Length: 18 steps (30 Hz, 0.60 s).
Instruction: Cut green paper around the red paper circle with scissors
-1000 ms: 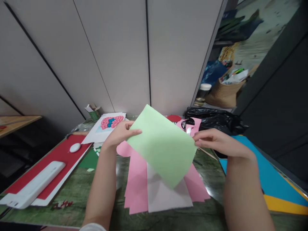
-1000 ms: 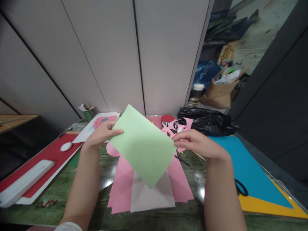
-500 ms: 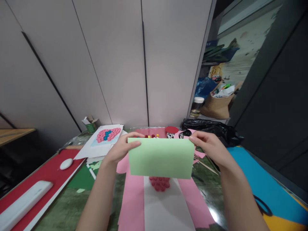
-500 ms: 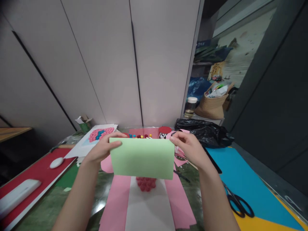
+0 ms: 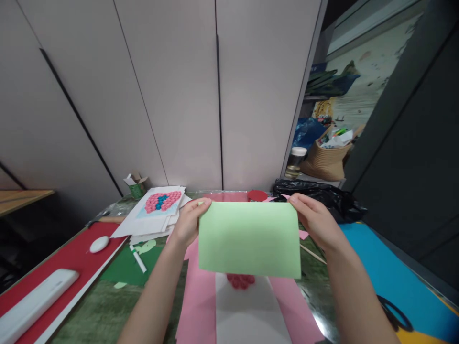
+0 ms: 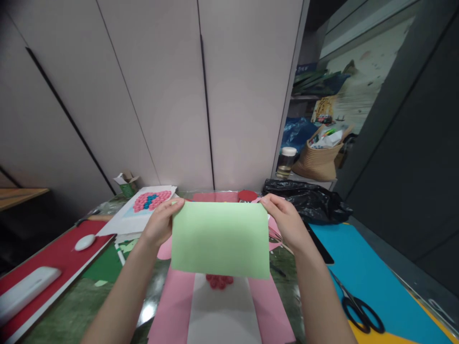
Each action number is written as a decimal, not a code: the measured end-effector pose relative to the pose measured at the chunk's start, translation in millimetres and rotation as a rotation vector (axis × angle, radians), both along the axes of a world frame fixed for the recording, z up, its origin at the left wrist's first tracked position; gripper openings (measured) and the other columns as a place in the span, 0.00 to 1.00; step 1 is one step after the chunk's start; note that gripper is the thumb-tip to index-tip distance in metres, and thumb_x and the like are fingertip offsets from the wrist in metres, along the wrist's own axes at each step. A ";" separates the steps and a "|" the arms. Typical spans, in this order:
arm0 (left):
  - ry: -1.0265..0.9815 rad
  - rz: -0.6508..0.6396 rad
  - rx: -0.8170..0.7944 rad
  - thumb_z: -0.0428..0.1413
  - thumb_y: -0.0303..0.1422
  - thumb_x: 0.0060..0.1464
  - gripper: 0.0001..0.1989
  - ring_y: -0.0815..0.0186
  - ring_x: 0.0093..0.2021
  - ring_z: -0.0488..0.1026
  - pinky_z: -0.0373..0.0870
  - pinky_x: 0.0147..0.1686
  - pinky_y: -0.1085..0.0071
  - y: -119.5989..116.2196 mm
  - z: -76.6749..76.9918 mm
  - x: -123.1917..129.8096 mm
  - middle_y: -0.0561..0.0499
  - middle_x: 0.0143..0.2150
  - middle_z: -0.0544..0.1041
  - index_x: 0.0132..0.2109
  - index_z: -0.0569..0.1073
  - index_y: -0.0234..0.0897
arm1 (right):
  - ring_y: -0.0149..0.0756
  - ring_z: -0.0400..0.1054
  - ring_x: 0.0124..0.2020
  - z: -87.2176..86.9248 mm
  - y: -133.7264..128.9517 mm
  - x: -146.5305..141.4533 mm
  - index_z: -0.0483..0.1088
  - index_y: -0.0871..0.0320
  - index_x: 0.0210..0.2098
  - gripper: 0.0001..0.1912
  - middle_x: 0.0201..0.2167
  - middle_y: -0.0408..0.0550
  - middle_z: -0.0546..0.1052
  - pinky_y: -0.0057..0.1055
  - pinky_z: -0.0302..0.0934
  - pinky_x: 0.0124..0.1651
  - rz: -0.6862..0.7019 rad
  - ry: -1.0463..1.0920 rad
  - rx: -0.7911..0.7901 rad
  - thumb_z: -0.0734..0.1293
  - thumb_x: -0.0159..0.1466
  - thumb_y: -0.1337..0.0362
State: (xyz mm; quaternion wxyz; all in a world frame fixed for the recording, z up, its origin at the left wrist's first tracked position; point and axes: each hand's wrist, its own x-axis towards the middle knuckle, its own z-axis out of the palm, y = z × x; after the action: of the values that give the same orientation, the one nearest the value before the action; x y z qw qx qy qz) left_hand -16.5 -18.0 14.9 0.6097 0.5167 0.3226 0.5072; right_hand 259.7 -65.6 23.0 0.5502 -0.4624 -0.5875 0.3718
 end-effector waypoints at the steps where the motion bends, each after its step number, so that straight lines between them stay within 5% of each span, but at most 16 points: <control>1: 0.000 0.003 0.010 0.57 0.37 0.48 0.11 0.72 0.20 0.64 0.60 0.22 0.76 -0.9 0.1 1.5 0.55 0.20 0.68 0.25 0.70 0.33 | 0.31 0.59 0.25 -0.3 0.7 -0.4 0.63 0.57 0.23 0.14 0.22 0.42 0.64 0.26 0.55 0.28 -0.012 -0.004 0.002 0.62 0.59 0.54; 13: 0.016 0.063 -0.035 0.56 0.41 0.48 0.15 0.68 0.19 0.68 0.63 0.21 0.73 4.8 -3.6 1.7 0.52 0.19 0.72 0.26 0.71 0.32 | 0.31 0.62 0.25 -2.9 5.4 -4.9 0.72 0.59 0.25 0.10 0.22 0.44 0.71 0.26 0.56 0.28 -0.060 0.018 -0.012 0.69 0.53 0.58; 18: -0.108 -0.098 -0.066 0.57 0.41 0.47 0.15 0.69 0.20 0.70 0.65 0.23 0.74 7.2 -6.2 -5.6 0.50 0.21 0.74 0.29 0.73 0.31 | 0.28 0.58 0.21 -6.4 3.9 1.0 0.69 0.58 0.25 0.09 0.19 0.41 0.66 0.25 0.53 0.24 0.173 0.208 -0.079 0.68 0.55 0.58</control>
State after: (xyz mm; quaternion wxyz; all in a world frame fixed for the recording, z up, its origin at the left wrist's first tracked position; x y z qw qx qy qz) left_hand -22.1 -10.8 8.7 0.6671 0.4834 0.2800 0.4929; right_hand 260.7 -61.7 16.6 0.5556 -0.3902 -0.5499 0.4865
